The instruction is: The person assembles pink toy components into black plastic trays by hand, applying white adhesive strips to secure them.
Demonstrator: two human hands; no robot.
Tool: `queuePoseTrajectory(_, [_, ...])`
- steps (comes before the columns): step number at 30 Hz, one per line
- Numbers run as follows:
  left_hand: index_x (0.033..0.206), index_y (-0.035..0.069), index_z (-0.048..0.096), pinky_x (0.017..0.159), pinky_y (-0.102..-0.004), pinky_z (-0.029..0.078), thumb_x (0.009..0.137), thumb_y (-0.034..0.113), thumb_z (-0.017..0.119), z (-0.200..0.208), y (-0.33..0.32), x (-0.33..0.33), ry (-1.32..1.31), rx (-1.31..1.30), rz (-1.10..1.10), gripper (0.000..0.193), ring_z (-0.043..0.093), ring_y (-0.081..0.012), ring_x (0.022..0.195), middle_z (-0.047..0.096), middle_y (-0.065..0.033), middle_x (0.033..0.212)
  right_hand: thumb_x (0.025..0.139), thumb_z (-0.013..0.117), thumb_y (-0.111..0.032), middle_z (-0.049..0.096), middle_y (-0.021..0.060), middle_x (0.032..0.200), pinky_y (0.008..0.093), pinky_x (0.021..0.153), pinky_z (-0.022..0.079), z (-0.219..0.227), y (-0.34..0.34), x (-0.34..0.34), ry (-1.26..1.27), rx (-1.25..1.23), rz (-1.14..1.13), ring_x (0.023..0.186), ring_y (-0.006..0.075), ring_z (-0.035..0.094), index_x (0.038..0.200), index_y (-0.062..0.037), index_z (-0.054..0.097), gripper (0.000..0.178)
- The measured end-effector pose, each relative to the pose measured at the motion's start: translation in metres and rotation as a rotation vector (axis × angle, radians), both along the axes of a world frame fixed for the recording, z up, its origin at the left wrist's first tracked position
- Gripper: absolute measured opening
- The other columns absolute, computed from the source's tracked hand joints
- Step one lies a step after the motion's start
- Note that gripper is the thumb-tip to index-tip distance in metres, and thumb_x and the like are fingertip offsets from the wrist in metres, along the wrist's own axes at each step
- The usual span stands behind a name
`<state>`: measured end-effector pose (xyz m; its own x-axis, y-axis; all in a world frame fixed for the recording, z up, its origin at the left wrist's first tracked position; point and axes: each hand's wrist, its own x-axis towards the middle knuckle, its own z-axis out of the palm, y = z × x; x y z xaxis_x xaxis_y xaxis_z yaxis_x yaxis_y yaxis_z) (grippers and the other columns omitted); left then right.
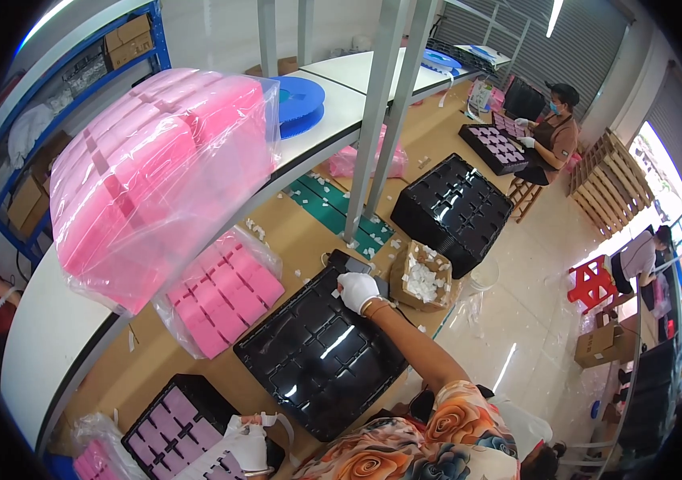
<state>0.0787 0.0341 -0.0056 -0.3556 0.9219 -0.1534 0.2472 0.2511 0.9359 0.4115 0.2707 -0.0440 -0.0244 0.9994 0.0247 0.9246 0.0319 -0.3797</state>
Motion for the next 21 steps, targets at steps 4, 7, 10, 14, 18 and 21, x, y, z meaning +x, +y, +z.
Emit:
queuePoseTrajectory(4, [0.073, 0.002, 0.054, 0.044, -0.0233, 0.036, 0.082, 0.013, 0.07, 0.007, 0.009, 0.002, 0.063, -0.019, 0.004, 0.021, 0.048, -0.0083, 0.047, 0.053, -0.0019, 0.056, 0.076, 0.055, -0.013, 0.065, 0.014, 0.076, 0.0426, 0.069, 0.05, -0.004, 0.006, 0.001, -0.101, -0.043, 0.039, 0.077, 0.0339, 0.063, 0.075, -0.0091, 0.064, 0.009])
queuePoseTrajectory(7, [0.071, 0.002, 0.055, 0.043, -0.024, 0.036, 0.081, 0.014, 0.071, 0.016, 0.015, 0.001, 0.02, -0.105, -0.014, 0.022, 0.049, -0.0086, 0.047, 0.054, -0.0028, 0.056, 0.076, 0.056, -0.014, 0.065, 0.0144, 0.077, 0.0422, 0.069, 0.05, -0.008, 0.011, 0.006, -0.097, -0.087, 0.064, 0.077, 0.0341, 0.063, 0.075, -0.009, 0.064, 0.009])
queuePoseTrajectory(10, [0.07, 0.002, 0.056, 0.043, -0.0245, 0.036, 0.081, 0.014, 0.07, 0.02, 0.019, 0.005, 0.054, -0.014, -0.028, 0.022, 0.048, -0.0083, 0.046, 0.054, -0.0027, 0.054, 0.076, 0.056, -0.015, 0.065, 0.0142, 0.076, 0.043, 0.067, 0.05, -0.009, 0.015, 0.012, -0.107, -0.109, 0.118, 0.076, 0.034, 0.063, 0.075, -0.0093, 0.064, 0.01])
queuePoseTrajectory(14, [0.071, 0.001, 0.056, 0.043, -0.0244, 0.037, 0.081, 0.014, 0.07, -0.003, 0.017, -0.006, -0.136, -0.134, 0.017, 0.022, 0.048, -0.0082, 0.046, 0.053, -0.0024, 0.053, 0.077, 0.059, -0.018, 0.066, 0.0166, 0.077, 0.0428, 0.066, 0.052, 0.005, 0.021, 0.004, -0.246, -0.182, 0.157, 0.076, 0.0351, 0.065, 0.077, -0.0082, 0.066, 0.012])
queuePoseTrajectory(18, [0.07, 0.003, 0.056, 0.043, -0.0236, 0.036, 0.081, 0.014, 0.071, -0.001, 0.021, -0.01, -0.274, -0.279, -0.005, 0.021, 0.049, -0.0077, 0.046, 0.053, -0.0013, 0.054, 0.077, 0.06, -0.019, 0.066, 0.0169, 0.076, 0.0421, 0.066, 0.052, 0.008, 0.025, -0.005, -0.35, -0.186, 0.231, 0.075, 0.0352, 0.065, 0.077, -0.0063, 0.068, 0.015])
queuePoseTrajectory(21, [0.073, 0.003, 0.055, 0.05, -0.0273, 0.041, 0.084, 0.014, 0.061, -0.01, 0.011, -0.01, -0.252, -0.392, 0.017, 0.017, 0.051, -0.0128, 0.055, 0.053, -0.0028, 0.059, 0.076, 0.059, -0.016, 0.067, 0.0159, 0.076, 0.0408, 0.064, 0.053, 0.009, 0.024, -0.013, -0.422, -0.141, 0.334, 0.074, 0.0344, 0.065, 0.076, -0.0042, 0.068, 0.015])
